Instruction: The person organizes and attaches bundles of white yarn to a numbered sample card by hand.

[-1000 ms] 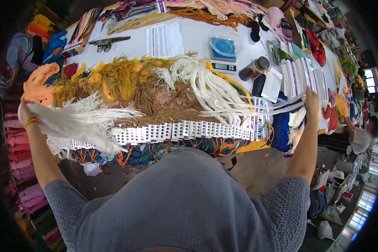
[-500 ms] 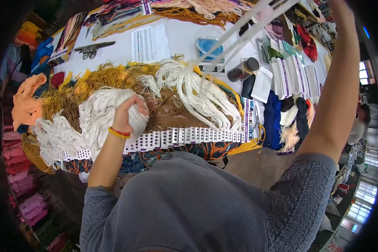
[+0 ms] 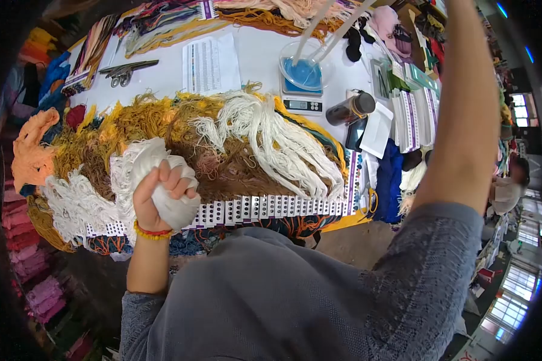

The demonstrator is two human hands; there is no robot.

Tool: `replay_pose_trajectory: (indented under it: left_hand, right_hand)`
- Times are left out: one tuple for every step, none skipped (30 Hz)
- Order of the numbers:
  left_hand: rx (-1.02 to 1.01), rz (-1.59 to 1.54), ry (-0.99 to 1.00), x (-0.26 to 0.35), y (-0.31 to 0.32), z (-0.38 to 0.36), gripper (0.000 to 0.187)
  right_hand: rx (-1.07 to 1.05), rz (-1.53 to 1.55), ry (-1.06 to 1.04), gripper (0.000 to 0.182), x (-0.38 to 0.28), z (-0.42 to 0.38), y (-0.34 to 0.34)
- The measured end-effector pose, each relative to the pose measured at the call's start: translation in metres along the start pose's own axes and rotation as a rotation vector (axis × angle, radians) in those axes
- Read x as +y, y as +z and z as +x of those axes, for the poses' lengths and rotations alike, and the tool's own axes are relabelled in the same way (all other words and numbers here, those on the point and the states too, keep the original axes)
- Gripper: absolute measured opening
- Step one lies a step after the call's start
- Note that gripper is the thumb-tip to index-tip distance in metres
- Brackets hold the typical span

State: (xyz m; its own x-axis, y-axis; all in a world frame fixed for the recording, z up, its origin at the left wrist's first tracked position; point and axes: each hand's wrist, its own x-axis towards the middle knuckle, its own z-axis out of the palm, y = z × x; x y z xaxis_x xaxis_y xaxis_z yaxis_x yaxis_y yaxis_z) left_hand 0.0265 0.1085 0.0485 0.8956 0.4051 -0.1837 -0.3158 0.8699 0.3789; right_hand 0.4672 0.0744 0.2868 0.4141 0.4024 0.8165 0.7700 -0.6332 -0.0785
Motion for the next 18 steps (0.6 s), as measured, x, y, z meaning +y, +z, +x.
replay_pose_trajectory:
  left_hand:
    - [0.0,-0.04,0.026,-0.001,0.0,0.0,0.015]
    - [0.067,-0.05,0.046,-0.005,-0.005,0.001,0.015]
    - [0.168,-0.104,0.019,-0.009,-0.014,0.003,0.015]
    - [0.269,-0.157,-0.007,-0.015,-0.025,0.005,0.016]
    - [0.358,-0.127,-0.04,-0.022,-0.035,0.005,0.014]
    - [0.409,-0.096,-0.068,-0.031,-0.047,0.003,0.014]
    - [0.46,-0.065,-0.095,-0.039,-0.056,0.001,0.014]
    - [0.516,-0.107,-0.122,-0.044,-0.057,-0.001,0.014]
    - [0.529,-0.102,-0.128,-0.049,-0.061,-0.003,0.014]
    - [0.544,-0.097,-0.133,-0.053,-0.065,-0.005,0.015]
    - [0.538,-0.109,-0.128,-0.056,-0.067,-0.005,0.015]
    - [0.546,-0.109,-0.13,-0.058,-0.069,-0.005,0.015]
    - [0.549,-0.109,-0.137,-0.06,-0.07,-0.003,0.015]
    - [0.551,-0.11,-0.143,-0.062,-0.071,-0.002,0.015]
    - [0.552,-0.111,-0.148,-0.062,-0.071,0.001,0.015]
    - [0.567,-0.084,-0.156,-0.063,-0.071,0.004,0.015]
    - [0.581,-0.056,-0.165,-0.064,-0.071,0.007,0.016]
    - [0.581,-0.058,-0.17,-0.064,-0.071,0.009,0.016]
  right_hand:
    - [-0.105,-0.168,0.036,0.026,-0.004,-0.018,0.017]
    - [-0.042,0.117,-0.013,0.028,0.003,-0.042,0.042]
    - [-0.322,0.274,0.071,0.029,0.008,-0.068,0.057]
    - [-0.407,-0.191,-0.197,0.026,0.058,-0.077,0.124]
    - [-0.444,-0.333,-0.272,0.03,0.049,-0.114,0.139]
    - [-0.478,-0.476,-0.348,0.035,0.041,-0.159,0.156]
    - [-0.492,-0.232,-0.317,0.023,0.114,-0.219,0.252]
    - [-0.574,-0.202,-0.12,0.019,0.066,-0.246,0.211]
    - [-0.759,-0.26,-0.151,0.025,0.047,-0.268,0.192]
    - [-0.791,-0.207,-0.143,0.022,0.049,-0.299,0.198]
    - [-0.831,-0.145,-0.113,0.021,0.047,-0.325,0.196]
    - [-0.865,-0.129,-0.115,0.02,0.047,-0.347,0.196]
    - [-0.898,-0.116,-0.117,0.02,0.047,-0.362,0.192]
    - [-0.902,-0.118,-0.116,0.02,0.044,-0.368,0.183]
    - [-0.894,-0.054,-0.103,0.022,0.039,-0.374,0.173]
    - [-0.884,0.009,-0.091,0.025,0.036,-0.379,0.165]
    - [-0.851,0.065,-0.003,0.032,0.036,-0.381,0.16]
    - [-0.854,0.061,-0.001,0.032,0.038,-0.379,0.155]
